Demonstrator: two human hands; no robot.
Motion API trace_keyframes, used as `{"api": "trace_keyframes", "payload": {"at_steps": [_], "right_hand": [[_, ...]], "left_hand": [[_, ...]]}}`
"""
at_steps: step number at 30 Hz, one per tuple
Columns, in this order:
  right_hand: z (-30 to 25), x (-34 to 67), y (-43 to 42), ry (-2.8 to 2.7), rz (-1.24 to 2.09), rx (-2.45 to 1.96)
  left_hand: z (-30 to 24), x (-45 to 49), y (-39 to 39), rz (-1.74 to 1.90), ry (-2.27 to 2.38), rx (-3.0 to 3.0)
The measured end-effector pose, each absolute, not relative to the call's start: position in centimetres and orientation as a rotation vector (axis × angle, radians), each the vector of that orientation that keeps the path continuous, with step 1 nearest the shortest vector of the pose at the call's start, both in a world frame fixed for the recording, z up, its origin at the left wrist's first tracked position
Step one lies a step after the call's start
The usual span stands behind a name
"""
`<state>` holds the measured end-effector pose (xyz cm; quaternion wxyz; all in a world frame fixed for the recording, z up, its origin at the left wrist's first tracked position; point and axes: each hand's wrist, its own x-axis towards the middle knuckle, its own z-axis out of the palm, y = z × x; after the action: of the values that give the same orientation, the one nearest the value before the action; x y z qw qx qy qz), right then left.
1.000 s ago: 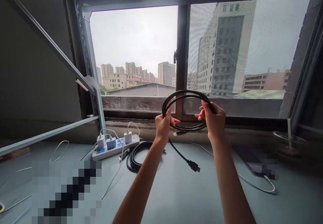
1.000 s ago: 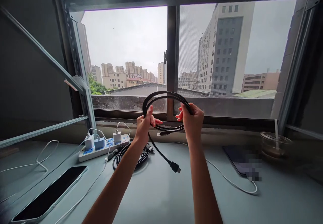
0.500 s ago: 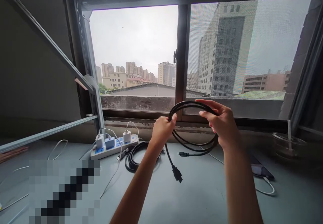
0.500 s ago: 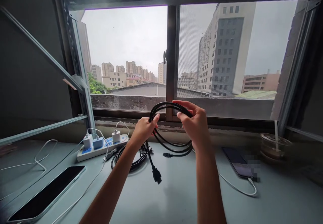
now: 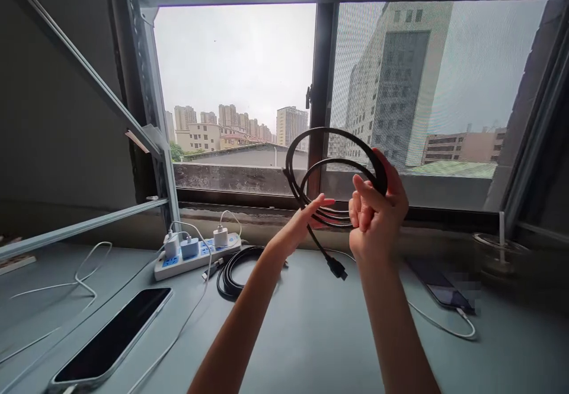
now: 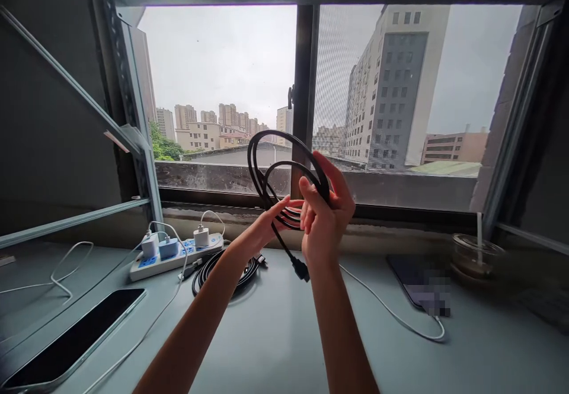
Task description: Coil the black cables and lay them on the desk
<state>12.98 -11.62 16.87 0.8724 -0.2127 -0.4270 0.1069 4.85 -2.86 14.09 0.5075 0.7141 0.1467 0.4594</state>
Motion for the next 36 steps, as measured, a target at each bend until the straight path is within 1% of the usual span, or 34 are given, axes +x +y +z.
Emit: {"api": "trace_keyframes", "payload": {"at_steps": [1, 3, 5, 6, 7, 10, 12, 16, 25, 32, 34, 36], "right_hand": [[16.8, 13.2, -11.0, -0.858, 0.283, -0.417], [16.5, 13.7, -9.7, -0.798, 0.417, -0.448], [16.1, 14.3, -8.4, -0.799, 0.509, -0.597], [15.9, 14.6, -8.0, -0.82, 0.499, -0.689], [15.7, 14.9, -7.7, -0.849, 0.441, -0.779], [15.1, 15.5, -7.5, -0.987, 0.099, -0.948], [14.8, 15.7, -7.5, -1.139, -0.044, -0.96], [14.5, 15.8, -7.3, -1.322, -0.097, -0.922], [14.5, 16.0, -7.5, -1.268, -0.247, -0.926], [14.6, 16.7, -7.7, -1.264, -0.421, -0.886], [14.6, 16.6, -7.7, -1.241, -0.48, -0.857], [14.6, 16.4, -7.7, -1.189, -0.511, -0.843]], "left_hand": [[14.3, 4.9, -2.7, 1.185, 0.303, 1.593], [14.7, 4.8, -2.6, 1.223, 0.235, 1.367], [15.1, 4.4, -2.6, 1.341, 0.218, 1.284], [15.3, 4.2, -2.5, 1.393, 0.224, 1.301], [15.4, 3.8, -2.4, 1.446, 0.24, 1.345], [15.7, 2.5, -1.9, 1.544, 0.36, 1.578], [15.9, 1.7, -1.5, 1.516, 0.443, 1.751], [16.2, 0.6, -1.4, 1.405, 0.492, 1.913], [16.7, 0.9, -3.0, 1.234, 0.525, 1.759], [17.5, 0.5, -4.1, 0.938, 0.434, 1.633], [17.5, 0.4, -3.9, 0.97, 0.446, 1.643], [17.4, 0.5, -3.8, 1.079, 0.452, 1.654]]}}
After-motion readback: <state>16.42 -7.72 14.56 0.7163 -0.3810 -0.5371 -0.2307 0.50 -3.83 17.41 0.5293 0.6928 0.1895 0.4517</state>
